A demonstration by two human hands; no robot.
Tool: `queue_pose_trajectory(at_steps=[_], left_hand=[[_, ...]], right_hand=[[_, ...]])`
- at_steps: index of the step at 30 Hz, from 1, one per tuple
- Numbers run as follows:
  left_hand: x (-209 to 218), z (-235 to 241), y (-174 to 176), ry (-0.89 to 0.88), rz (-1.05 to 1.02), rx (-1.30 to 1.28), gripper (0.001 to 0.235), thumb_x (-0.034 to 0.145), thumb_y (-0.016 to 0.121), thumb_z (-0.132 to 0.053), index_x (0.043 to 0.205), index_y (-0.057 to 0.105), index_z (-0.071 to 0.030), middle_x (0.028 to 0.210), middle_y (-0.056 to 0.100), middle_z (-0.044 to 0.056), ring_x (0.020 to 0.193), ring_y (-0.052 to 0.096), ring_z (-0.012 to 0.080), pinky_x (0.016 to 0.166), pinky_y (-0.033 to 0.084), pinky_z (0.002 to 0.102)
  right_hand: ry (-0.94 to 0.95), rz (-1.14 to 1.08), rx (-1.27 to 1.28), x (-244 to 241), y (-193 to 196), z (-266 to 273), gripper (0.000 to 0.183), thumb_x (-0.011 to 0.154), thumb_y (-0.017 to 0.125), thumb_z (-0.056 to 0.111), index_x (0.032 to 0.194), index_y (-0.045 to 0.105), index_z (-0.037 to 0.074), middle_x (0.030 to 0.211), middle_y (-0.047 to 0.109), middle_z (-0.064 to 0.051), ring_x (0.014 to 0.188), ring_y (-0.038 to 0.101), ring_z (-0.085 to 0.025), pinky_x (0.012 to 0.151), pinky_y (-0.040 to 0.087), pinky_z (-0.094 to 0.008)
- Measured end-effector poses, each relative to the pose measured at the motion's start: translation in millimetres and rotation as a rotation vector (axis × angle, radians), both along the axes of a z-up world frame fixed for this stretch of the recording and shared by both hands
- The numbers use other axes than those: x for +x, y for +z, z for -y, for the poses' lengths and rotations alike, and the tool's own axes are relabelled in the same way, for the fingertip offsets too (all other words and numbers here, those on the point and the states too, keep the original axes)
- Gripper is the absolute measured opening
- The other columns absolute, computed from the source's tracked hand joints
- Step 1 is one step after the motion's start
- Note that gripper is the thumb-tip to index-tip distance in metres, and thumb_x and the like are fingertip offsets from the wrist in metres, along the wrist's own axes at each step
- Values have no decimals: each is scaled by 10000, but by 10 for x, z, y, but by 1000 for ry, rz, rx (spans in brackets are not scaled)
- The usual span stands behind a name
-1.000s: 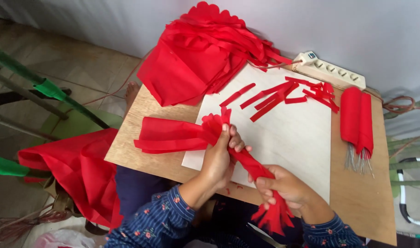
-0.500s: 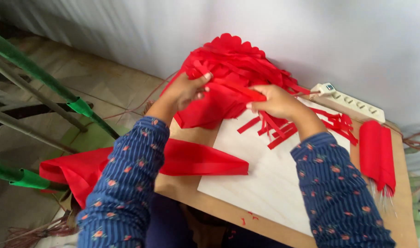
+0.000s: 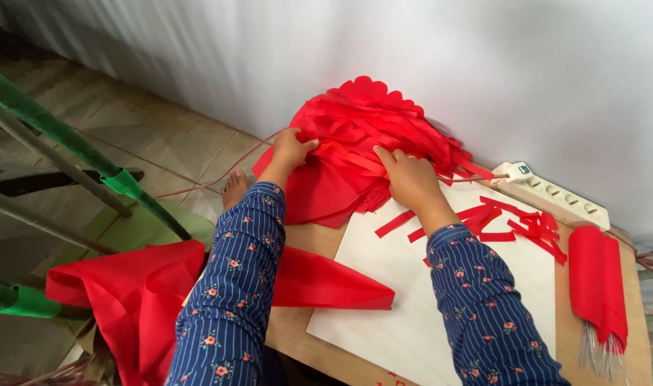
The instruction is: Cutting thin strips of red fabric using scissors on a wooden table.
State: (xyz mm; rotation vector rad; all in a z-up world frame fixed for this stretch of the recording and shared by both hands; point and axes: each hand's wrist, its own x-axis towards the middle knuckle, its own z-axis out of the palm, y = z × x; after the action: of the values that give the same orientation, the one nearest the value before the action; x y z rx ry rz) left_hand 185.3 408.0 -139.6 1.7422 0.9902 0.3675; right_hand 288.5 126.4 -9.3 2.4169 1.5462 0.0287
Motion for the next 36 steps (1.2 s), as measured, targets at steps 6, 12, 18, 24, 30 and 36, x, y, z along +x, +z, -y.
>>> queue_pose_trajectory(at_steps=[6,12,18,24,30,36], left_hand=[[-282,137,399,61,-71,104,675,873,826,-425,1427,564,-141,1216,706,85,897,731,218,839,605,348],[-421,302,680,224,-201,305,738,911,768,-315,1524,391,-153,1428,495,158,1306,561,375,1122,459,486],[-530,737,1054,-145,-227,852,568,963,573,-192,1520,467,-233,1535,445,79,1420,409,380,1115,376,549],[-106,878,1024,-509,-313,1014,769,873,594,-400,1574,292,-306,1583,453,-24,1492,313,301,1179,214,559],[201,920,966,-639,-466,1088,944,760,709,-386,1593,282,-266,1543,500,-42,1485,297,295,1220,120,602],[184,971,787,-654,-439,1212,760,756,726,-375,1466,488,-245,1440,548,-43,1404,357,249,1217,117,622]], right_hand=[[-5,-64,54,-27,46,305,839,886,624,117,1645,268,143,1401,572,-169,1243,607,-371,1019,498,-483],[25,-140,214,-41,274,568,860,854,680,82,1632,316,110,1480,522,-205,1387,491,-418,1131,411,-506],[64,-101,319,-113,443,901,941,789,757,93,1627,328,83,1508,490,-234,1419,431,-468,1136,392,-574],[77,-56,373,-234,501,1148,1000,752,788,147,1631,312,132,1547,450,-183,1435,408,-447,1109,395,-638],[103,-43,459,-400,535,1576,916,785,766,135,1600,349,124,1511,466,-162,1427,417,-427,1140,355,-622],[136,-12,525,-184,326,1860,925,751,793,138,1578,384,79,1461,497,-151,1413,445,-382,1181,342,-524]])
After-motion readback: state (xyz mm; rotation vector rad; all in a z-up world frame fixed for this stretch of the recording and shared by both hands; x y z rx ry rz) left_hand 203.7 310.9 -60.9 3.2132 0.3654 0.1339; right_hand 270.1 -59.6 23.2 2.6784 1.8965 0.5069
